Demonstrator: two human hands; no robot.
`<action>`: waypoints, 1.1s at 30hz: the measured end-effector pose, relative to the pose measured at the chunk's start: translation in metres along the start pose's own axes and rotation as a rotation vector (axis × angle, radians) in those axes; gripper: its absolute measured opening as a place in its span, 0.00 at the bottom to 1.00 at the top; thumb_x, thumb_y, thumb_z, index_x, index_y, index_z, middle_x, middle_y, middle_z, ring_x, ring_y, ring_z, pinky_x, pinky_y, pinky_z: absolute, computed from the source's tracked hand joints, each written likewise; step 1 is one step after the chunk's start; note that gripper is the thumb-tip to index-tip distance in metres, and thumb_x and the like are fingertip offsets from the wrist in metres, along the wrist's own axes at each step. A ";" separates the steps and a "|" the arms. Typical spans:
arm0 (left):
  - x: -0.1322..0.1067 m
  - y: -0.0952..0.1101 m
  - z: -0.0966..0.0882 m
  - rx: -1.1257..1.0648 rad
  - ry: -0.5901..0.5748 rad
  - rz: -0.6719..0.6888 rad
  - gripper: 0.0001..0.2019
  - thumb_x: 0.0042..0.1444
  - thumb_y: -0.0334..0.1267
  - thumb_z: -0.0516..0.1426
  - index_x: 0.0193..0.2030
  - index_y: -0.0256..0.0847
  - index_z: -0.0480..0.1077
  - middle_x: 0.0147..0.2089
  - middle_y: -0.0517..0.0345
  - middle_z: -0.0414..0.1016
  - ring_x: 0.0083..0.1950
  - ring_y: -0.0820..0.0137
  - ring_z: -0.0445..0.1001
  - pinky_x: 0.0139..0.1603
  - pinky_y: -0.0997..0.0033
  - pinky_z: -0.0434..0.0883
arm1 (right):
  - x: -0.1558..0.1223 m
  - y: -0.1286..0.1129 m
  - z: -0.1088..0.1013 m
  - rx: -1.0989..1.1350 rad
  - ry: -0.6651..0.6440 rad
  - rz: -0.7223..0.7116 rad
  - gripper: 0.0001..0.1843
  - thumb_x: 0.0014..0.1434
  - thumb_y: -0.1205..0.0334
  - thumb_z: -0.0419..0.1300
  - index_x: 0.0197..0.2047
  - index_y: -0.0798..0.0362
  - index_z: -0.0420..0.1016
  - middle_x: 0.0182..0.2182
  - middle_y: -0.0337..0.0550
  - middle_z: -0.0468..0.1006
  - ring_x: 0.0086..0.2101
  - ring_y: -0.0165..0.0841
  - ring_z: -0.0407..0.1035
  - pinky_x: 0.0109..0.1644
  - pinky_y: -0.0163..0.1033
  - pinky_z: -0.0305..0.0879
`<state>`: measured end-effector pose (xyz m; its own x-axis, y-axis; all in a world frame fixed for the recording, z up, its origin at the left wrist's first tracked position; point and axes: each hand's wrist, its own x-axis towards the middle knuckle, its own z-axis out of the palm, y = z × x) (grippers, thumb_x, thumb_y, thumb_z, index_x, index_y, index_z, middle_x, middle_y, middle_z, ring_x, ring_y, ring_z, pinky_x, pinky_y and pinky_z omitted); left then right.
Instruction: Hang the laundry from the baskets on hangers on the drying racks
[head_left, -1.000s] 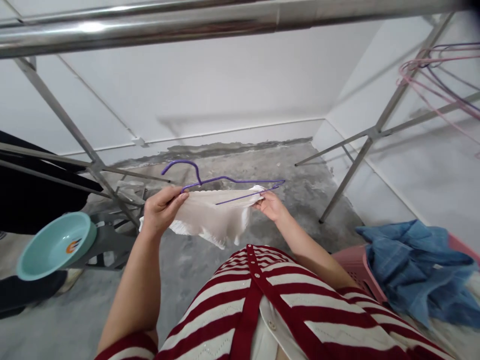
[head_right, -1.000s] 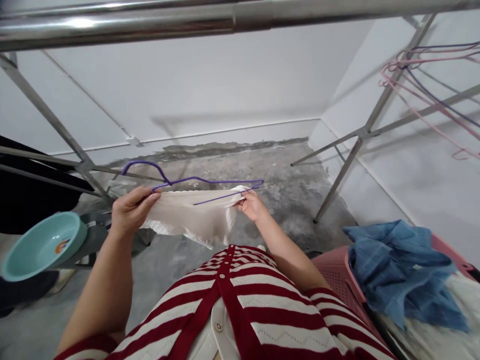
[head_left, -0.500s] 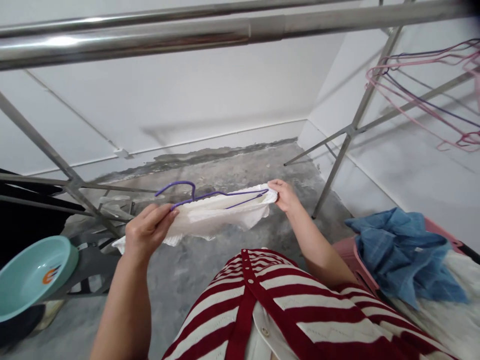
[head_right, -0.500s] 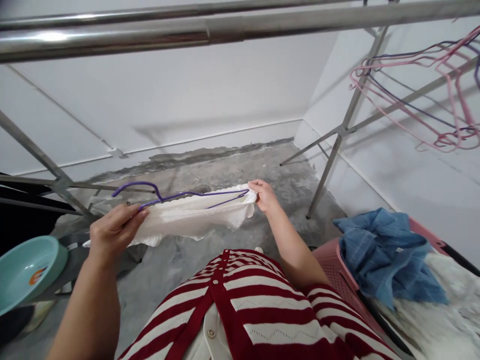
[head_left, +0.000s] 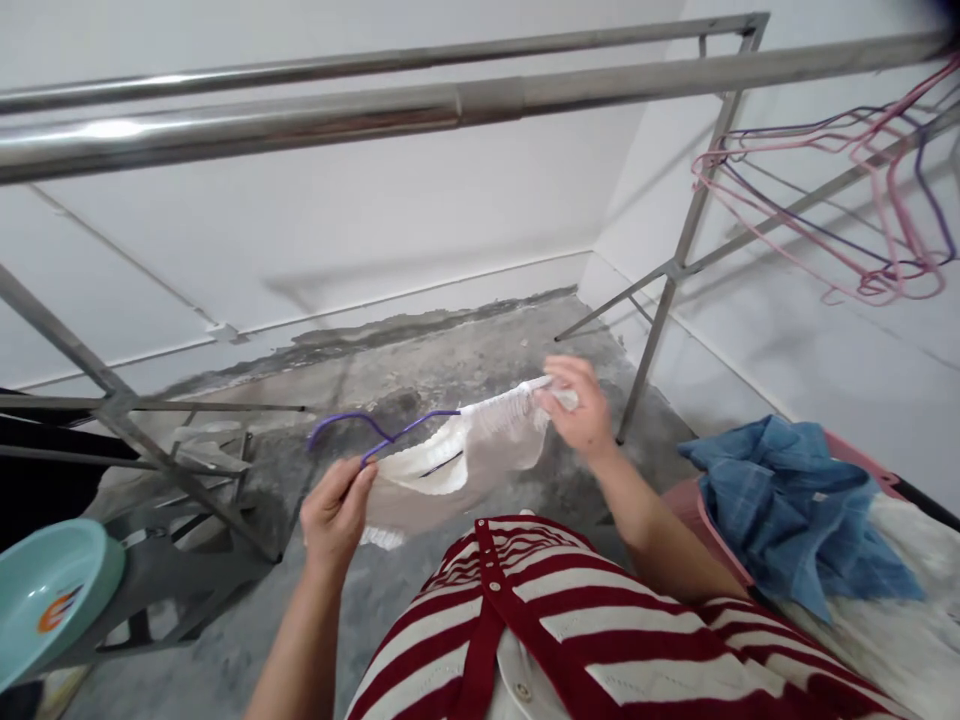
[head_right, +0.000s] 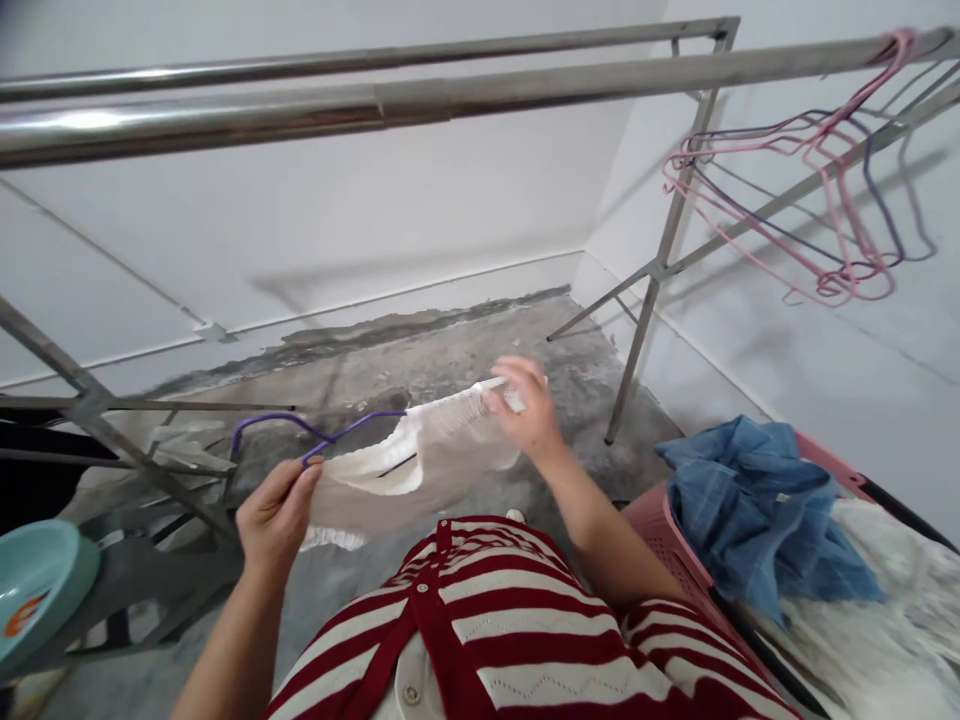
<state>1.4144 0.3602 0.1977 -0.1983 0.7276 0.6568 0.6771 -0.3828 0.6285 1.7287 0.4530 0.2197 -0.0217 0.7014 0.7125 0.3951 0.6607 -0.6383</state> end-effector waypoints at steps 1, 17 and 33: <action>0.002 -0.002 -0.007 -0.026 0.018 -0.021 0.07 0.54 0.39 0.58 0.36 0.39 0.76 0.30 0.58 0.75 0.30 0.75 0.71 0.33 0.77 0.68 | 0.005 0.009 -0.012 -0.036 -0.036 0.040 0.20 0.49 0.57 0.64 0.47 0.49 0.71 0.49 0.48 0.71 0.49 0.39 0.65 0.49 0.44 0.66; 0.020 0.002 -0.041 0.013 0.045 0.138 0.04 0.54 0.34 0.59 0.35 0.40 0.75 0.26 0.62 0.71 0.26 0.77 0.66 0.28 0.78 0.64 | 0.026 -0.007 -0.054 -0.152 -0.298 -0.163 0.12 0.57 0.58 0.59 0.45 0.49 0.73 0.45 0.48 0.74 0.47 0.39 0.68 0.52 0.44 0.64; 0.003 -0.016 -0.093 0.059 -0.075 0.182 0.08 0.57 0.40 0.57 0.37 0.39 0.75 0.29 0.56 0.73 0.30 0.74 0.70 0.32 0.76 0.67 | 0.046 -0.084 0.055 -0.043 -1.241 -0.002 0.23 0.59 0.44 0.51 0.34 0.55 0.76 0.30 0.42 0.78 0.32 0.33 0.70 0.35 0.33 0.64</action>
<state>1.3368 0.3159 0.2285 -0.0174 0.6905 0.7231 0.7376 -0.4794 0.4755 1.6440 0.4439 0.2902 -0.8670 0.4948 -0.0595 0.4237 0.6690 -0.6106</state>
